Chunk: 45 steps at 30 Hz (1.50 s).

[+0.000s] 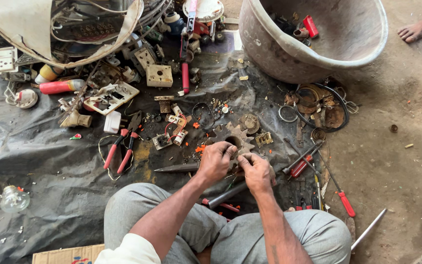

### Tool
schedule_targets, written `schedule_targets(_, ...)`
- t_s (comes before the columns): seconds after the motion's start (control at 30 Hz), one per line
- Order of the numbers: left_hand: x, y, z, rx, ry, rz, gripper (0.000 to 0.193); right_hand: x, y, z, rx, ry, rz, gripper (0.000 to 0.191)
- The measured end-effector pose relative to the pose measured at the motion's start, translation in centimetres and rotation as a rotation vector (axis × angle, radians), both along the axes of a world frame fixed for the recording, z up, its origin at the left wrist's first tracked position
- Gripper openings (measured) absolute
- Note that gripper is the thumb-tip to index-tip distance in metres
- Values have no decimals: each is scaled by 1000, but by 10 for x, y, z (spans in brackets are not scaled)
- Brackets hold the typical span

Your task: The person disassembles a mechanical gear assembly using a hammer and a punch-like tool while sitting on a floor covered with various discarded electronic and mechanical components.

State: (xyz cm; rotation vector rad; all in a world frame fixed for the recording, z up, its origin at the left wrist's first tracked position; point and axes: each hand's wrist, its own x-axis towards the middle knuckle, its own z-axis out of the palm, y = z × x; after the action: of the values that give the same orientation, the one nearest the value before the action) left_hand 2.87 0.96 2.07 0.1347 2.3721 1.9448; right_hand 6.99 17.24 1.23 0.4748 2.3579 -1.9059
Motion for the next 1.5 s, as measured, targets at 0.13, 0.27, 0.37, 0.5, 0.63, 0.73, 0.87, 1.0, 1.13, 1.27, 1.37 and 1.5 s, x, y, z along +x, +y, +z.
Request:
schedule_targets(0.13, -10, -4, -7, 81, -167, -118, 27, -2, 4, -6, -87, 35, 16, 19)
schedule_targets(0.27, -13, -8, -9, 156, -253, -167, 27, -2, 4, -7, -166, -31, 41, 17)
schedule_targets(0.37, -2, -2, -8, -50, -38, 0, 21, 1, -4, 0, 148, 114, 87, 18)
schedule_targets(0.5, 9, 7, -5, -225, 282, 117, 19, 11, -29, 12, 535, 364, 29, 13)
schedule_targets(0.63, 13, 11, -3, -101, -19, 205, 21, 19, -54, 19, 616, 468, -2, 12)
schedule_targets(0.73, 13, 12, -4, 15, -144, 284, 23, 19, -62, 20, 597, 541, -3, 11)
schedule_targets(0.87, 12, 11, -6, 46, -299, 308, 24, 18, -63, 13, 802, 643, 110, 9)
schedule_targets(1.0, 9, 6, -3, 53, -156, 296, 23, 11, -53, 1, 610, 598, 26, 8)
schedule_targets(1.13, 8, 5, 1, 58, -75, 250, 22, -1, -33, -4, 20, 218, -54, 14)
schedule_targets(1.27, 8, 7, 1, 26, -55, 236, 18, -1, -27, -5, -457, 30, -123, 12)
schedule_targets(1.37, 9, 3, -2, -210, 359, 198, 13, 2, -32, -4, 651, 677, 184, 11)
schedule_targets(1.5, 10, -3, -9, -251, 424, 45, 6, -6, -23, -3, -310, 191, -97, 10)
